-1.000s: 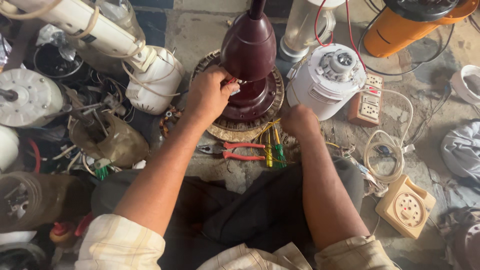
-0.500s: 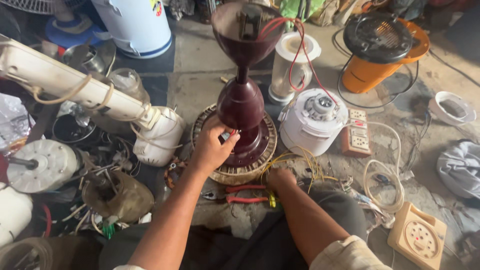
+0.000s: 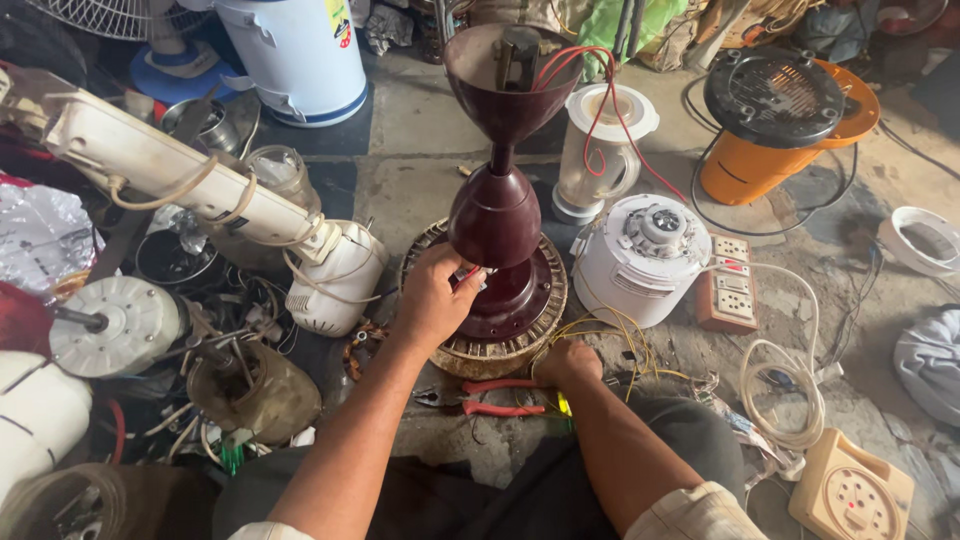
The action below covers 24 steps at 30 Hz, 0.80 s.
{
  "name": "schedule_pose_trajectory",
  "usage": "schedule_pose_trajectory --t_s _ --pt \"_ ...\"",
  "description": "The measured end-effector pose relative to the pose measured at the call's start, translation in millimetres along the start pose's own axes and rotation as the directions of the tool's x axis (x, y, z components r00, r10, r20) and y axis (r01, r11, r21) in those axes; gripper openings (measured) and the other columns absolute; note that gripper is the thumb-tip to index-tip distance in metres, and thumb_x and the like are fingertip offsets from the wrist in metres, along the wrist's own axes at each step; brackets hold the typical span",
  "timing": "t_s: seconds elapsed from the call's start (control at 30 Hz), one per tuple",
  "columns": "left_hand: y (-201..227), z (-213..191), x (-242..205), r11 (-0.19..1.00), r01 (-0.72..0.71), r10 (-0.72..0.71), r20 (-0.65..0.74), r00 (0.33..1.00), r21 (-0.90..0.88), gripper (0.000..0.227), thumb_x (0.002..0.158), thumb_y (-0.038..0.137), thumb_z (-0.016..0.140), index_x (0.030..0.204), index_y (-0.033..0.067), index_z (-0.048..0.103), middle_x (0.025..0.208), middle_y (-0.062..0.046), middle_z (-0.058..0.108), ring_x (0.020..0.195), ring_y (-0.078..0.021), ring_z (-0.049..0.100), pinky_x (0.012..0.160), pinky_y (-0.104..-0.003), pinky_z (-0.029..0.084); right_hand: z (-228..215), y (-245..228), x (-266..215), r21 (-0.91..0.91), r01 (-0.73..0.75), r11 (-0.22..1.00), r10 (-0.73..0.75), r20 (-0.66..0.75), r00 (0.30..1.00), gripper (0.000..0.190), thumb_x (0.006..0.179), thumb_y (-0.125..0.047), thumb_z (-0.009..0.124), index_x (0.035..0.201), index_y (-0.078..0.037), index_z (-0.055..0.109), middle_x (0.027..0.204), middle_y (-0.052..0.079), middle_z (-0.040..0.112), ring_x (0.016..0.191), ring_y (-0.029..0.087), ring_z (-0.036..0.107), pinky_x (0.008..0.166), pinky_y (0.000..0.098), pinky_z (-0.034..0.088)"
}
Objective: The person sits on the floor and repairs a maroon-colored appliance, likely a mixer or grinder. They use pliers to strip and twist wires, then use a screwdriver to tighten connections inside the device's base.
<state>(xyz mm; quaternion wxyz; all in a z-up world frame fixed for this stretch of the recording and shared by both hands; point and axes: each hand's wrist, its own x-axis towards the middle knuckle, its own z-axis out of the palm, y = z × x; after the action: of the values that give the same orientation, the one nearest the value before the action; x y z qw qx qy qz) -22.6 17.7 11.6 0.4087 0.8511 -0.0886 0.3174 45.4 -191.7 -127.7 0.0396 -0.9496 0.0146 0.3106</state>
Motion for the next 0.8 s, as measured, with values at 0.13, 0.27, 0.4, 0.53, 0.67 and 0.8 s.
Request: schedule_pose_trajectory --t_s 0.13,0.27,0.4,0.53,0.67,0.8 --pt "4 -1 -4 0.998 0.017 -0.017 0.007 1.0 -0.065 0.019 0.086 0.006 0.073 0.105 0.0067 0.07 0.095 -0.011 0.073 0.09 -0.0305 0.071 0.081 -0.041 0.056 -1 6 2 0.034 -0.006 0.999 0.008 -0.08 0.997 0.047 0.086 -0.029 0.069 0.127 -0.008 0.072 0.131 0.013 0.072 0.122 0.026 0.07 0.1 0.0381 0.058" --pt "11 -2 -7 0.999 0.035 -0.035 -0.016 0.999 -0.011 0.023 0.087 0.006 0.071 0.111 0.0059 0.067 0.102 -0.014 0.069 0.097 -0.0346 0.068 0.084 -0.044 0.054 10 17 15 0.09 0.051 0.995 -0.038 -0.137 0.99 0.047 0.087 -0.024 0.069 0.131 -0.007 0.068 0.136 0.014 0.067 0.126 0.029 0.065 0.103 0.0392 0.054" --pt "7 5 -11 0.998 0.061 -0.059 -0.049 0.997 0.035 0.033 0.087 0.006 0.07 0.119 0.0071 0.064 0.113 -0.016 0.065 0.106 -0.0372 0.065 0.09 -0.046 0.052 11 16 24 0.027 0.059 0.998 -0.054 -0.152 0.987 0.046 0.093 -0.024 0.065 0.134 -0.004 0.063 0.14 0.019 0.06 0.128 0.033 0.061 0.102 0.0429 0.053" --pt "-5 12 -16 0.998 0.056 -0.051 -0.109 0.993 0.04 0.04 0.088 0.007 0.071 0.126 0.0054 0.057 0.126 -0.021 0.059 0.116 -0.0427 0.06 0.095 -0.048 0.05 -16 15 -5 -0.094 0.093 0.991 -0.1 -0.075 0.992 0.049 0.089 -0.024 0.071 0.133 -0.005 0.066 0.138 0.017 0.062 0.127 0.033 0.064 0.101 0.0425 0.057" --pt "-7 12 -16 0.993 0.111 -0.107 -0.084 0.991 0.046 0.045 0.088 0.008 0.07 0.13 0.0068 0.054 0.129 -0.02 0.059 0.119 -0.0428 0.06 0.096 -0.048 0.051 -51 26 -43 -0.131 0.162 0.978 -0.181 -0.152 0.972 0.043 0.091 -0.026 0.066 0.13 -0.006 0.065 0.132 0.018 0.066 0.121 0.034 0.068 0.099 0.0439 0.058" --pt "0 7 -16 0.992 0.124 -0.124 -0.051 0.991 0.002 0.046 0.09 0.016 0.071 0.132 0.0082 0.054 0.13 -0.019 0.06 0.119 -0.0405 0.062 0.095 -0.047 0.052 -61 56 -48 0.063 0.108 0.992 -0.086 -0.29 0.953 0.036 0.09 -0.018 0.061 0.124 -0.006 0.062 0.122 0.021 0.072 0.113 0.038 0.07 0.095 0.0473 0.057"
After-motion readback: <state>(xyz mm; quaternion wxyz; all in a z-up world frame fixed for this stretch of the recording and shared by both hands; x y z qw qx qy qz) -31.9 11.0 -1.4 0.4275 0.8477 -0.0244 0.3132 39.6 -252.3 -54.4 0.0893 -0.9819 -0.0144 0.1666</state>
